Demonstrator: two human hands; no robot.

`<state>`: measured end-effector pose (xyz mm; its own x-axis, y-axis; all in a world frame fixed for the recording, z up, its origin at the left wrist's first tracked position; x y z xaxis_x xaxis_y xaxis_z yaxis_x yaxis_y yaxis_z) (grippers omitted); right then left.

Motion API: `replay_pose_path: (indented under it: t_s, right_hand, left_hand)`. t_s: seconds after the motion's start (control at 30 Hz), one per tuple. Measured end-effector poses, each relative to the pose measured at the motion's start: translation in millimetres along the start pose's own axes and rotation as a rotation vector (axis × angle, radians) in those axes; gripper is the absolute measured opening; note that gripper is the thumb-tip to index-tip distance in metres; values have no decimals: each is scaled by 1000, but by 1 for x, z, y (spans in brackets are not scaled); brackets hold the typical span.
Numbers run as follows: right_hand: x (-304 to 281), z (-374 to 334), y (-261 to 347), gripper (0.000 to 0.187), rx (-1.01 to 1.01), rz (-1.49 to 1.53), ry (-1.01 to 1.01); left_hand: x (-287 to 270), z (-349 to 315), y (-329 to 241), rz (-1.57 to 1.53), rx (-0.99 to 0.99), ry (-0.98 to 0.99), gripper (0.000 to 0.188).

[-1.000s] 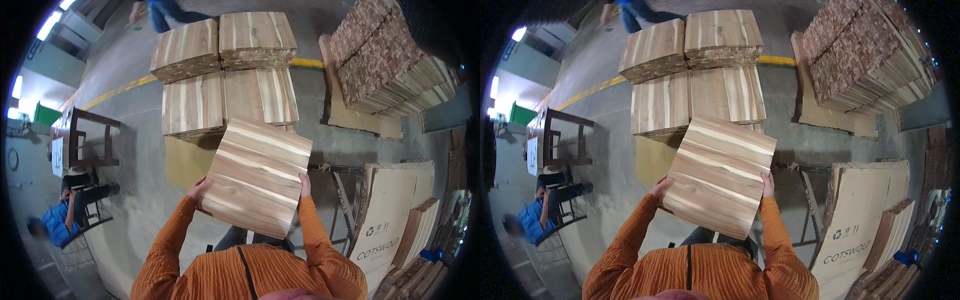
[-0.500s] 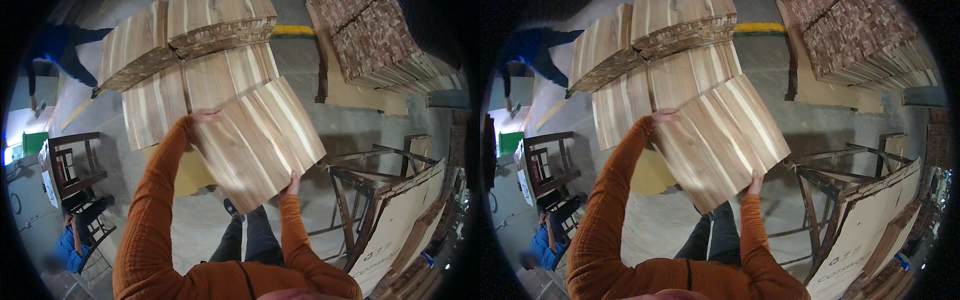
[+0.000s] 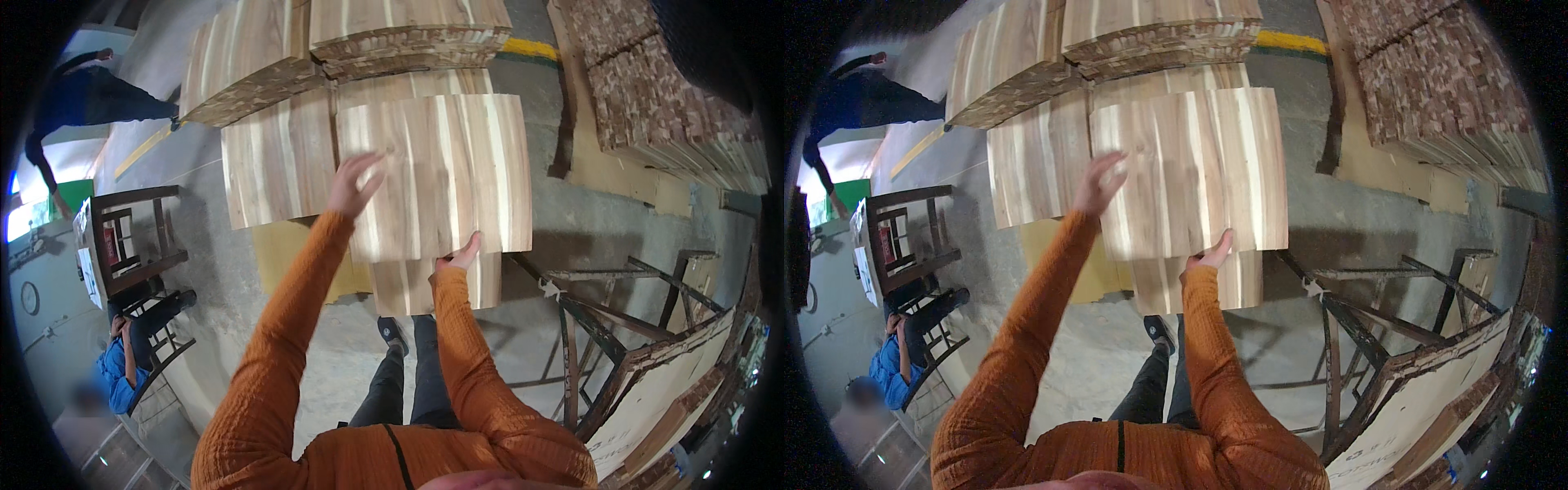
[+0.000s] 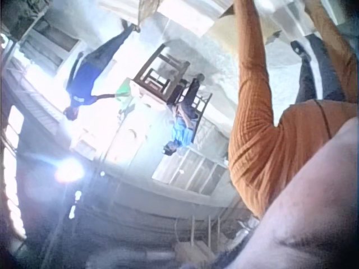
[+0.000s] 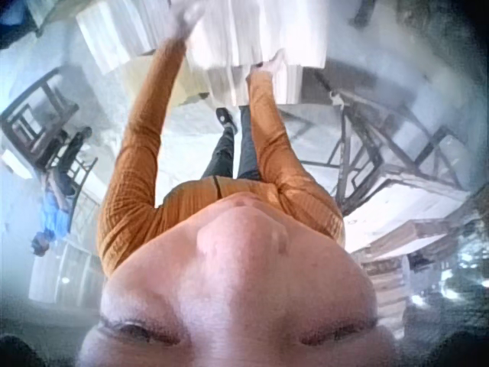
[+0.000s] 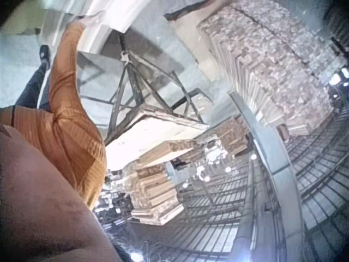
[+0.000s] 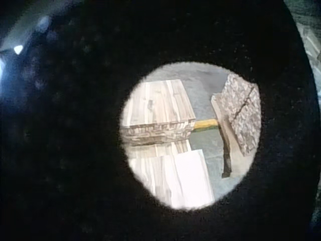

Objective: The person repeatedly picks up stacks of wooden planks, applies a white substance from a small tube to the edges, and places them back on a table. The person handles the planks one at a time and stacks them after treatment.

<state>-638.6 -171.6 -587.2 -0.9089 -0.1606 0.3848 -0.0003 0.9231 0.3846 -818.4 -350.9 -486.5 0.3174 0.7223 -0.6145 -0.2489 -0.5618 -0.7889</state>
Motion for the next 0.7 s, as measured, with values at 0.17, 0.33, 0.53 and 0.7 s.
replay_pose_path:
  t_s: [0.17, 0.33, 0.53, 0.7]
  right_hand:
    - [42, 31, -1, 103, 6, 29, 124]
    - [68, 39, 1, 110, 7, -29, 127]
    - [81, 55, 5, 96, 111, -226, 231]
    - [78, 47, 15, 93, 221, -461, 201]
  left_hand:
    - [-5, -170, 67, -209, -597, -276, 32]
    - [36, -296, 64, -177, -862, 44, 34]
    - [61, -318, 38, -249, -923, 329, 37]
    - [50, -300, 31, -238, -849, 327, 37]
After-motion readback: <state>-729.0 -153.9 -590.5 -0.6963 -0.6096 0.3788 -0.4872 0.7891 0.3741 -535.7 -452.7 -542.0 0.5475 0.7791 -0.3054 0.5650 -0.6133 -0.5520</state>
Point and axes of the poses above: each hand's wrist, its own z-axis towards the middle knuckle, its own x-axis out of the palm, y = z × x, the point moved 5 cm from there along z, towards the middle knuckle, and after that the axes turned 7 degrees about y, right-handed, at the moved point
